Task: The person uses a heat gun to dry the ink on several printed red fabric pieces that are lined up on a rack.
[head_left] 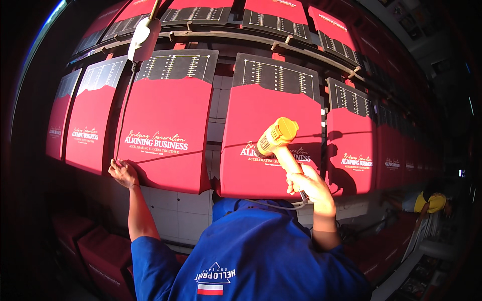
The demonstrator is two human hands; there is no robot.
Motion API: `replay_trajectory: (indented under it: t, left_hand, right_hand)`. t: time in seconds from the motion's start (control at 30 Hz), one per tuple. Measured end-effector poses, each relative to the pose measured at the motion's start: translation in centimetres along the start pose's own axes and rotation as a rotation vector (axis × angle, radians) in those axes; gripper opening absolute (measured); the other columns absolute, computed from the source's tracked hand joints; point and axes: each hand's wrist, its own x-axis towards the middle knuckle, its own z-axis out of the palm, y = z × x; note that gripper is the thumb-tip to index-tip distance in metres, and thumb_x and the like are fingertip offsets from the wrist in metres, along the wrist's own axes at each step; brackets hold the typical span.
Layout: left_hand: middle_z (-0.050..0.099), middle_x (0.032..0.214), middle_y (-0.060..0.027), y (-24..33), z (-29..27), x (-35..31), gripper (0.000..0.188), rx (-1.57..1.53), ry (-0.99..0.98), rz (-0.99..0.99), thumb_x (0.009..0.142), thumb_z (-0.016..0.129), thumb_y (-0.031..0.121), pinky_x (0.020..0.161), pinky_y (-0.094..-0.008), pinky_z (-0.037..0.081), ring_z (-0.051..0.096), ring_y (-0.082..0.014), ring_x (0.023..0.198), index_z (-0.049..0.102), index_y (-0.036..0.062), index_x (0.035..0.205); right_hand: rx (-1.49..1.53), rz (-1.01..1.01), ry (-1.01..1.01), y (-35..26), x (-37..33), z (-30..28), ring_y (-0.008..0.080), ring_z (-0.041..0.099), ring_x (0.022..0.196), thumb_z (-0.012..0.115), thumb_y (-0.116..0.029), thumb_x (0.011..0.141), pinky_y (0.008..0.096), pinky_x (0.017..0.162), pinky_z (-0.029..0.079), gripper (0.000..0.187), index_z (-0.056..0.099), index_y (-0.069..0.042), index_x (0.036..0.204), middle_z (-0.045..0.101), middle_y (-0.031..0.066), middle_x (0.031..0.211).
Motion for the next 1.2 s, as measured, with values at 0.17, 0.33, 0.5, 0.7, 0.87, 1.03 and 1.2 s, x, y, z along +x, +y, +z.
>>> replay_trajectory:
  t: [0.17,0.33,0.5,0.7,0.87,1.03,1.2]
  left_hand:
    - [0.048,0.111,-0.0181,1.2,-0.3,-0.1,0.035,-0.025,-0.029,-0.024,0.095,0.048,0.029,0.086,-0.0415,0.044,0.053,-0.0331,0.099,0.056,0.0035,0.116]
    - [0.048,0.115,-0.0185,-0.4,0.3,-0.3,0.029,-0.043,0.028,0.063,0.094,0.047,0.02,0.086,-0.0401,0.045,0.053,-0.0331,0.102,0.055,0.003,0.116]
    - [0.048,0.118,-0.0179,-1.9,1.1,-0.4,0.029,0.055,0.089,0.254,0.091,0.048,0.015,0.085,-0.0387,0.047,0.053,-0.0322,0.102,0.055,0.0031,0.117]
    - [0.049,0.116,-0.0165,-3.0,2.3,-0.4,0.029,-0.211,0.013,0.155,0.089,0.051,0.013,0.077,-0.0367,0.05,0.058,-0.0291,0.092,0.055,0.0032,0.116]
    - [0.049,0.116,-0.0168,-4.0,2.2,-0.1,0.026,-0.012,0.083,0.247,0.092,0.05,0.015,0.078,-0.0377,0.049,0.057,-0.0298,0.094,0.055,0.0028,0.115]
    - [0.049,0.119,-0.0182,-2.9,2.1,0.1,0.027,0.105,0.053,0.222,0.093,0.048,0.018,0.086,-0.0395,0.046,0.053,-0.0324,0.104,0.055,0.0027,0.115]
    - [0.049,0.119,-0.0188,-3.3,1.5,0.0,0.028,0.095,0.054,0.209,0.094,0.048,0.019,0.087,-0.0397,0.046,0.052,-0.0332,0.106,0.055,0.0027,0.116]
  right_hand:
    - [-0.102,-0.104,0.036,0.4,0.5,1.1,0.0129,0.06,0.061,0.059,-0.015,0.088,0.0254,0.055,0.047,0.016,0.056,0.001,0.091,0.057,0.0045,0.072]
    - [-0.035,-0.043,-0.02,-0.4,0.7,0.8,0.0124,0.06,0.061,0.059,-0.015,0.088,0.0245,0.056,0.048,0.016,0.056,0.001,0.091,0.058,0.0048,0.074]
    - [-0.075,-0.064,-0.036,-0.5,1.2,1.4,0.0123,0.061,0.062,0.061,-0.016,0.088,0.0263,0.057,0.05,0.018,0.055,0.001,0.092,0.059,0.0048,0.072]
    - [-0.075,-0.087,-0.022,-0.1,1.9,1.9,0.0125,0.061,0.063,0.061,-0.016,0.089,0.0263,0.058,0.051,0.018,0.055,0.001,0.094,0.059,0.005,0.072]
    - [-0.042,-0.026,-0.118,-0.8,1.8,1.9,0.0116,0.061,0.063,0.061,-0.016,0.089,0.0256,0.058,0.051,0.019,0.054,0.001,0.095,0.06,0.0048,0.072]
    - [-0.138,-0.076,-0.063,-1.0,2.1,3.4,0.0136,0.061,0.064,0.059,-0.015,0.088,0.0257,0.059,0.048,0.02,0.055,0.002,0.097,0.06,0.0062,0.072]
    - [-0.125,-0.008,-0.129,-1.8,2.2,3.7,0.0123,0.061,0.064,0.06,-0.016,0.089,0.0253,0.059,0.049,0.021,0.054,0.001,0.1,0.06,0.0053,0.075]
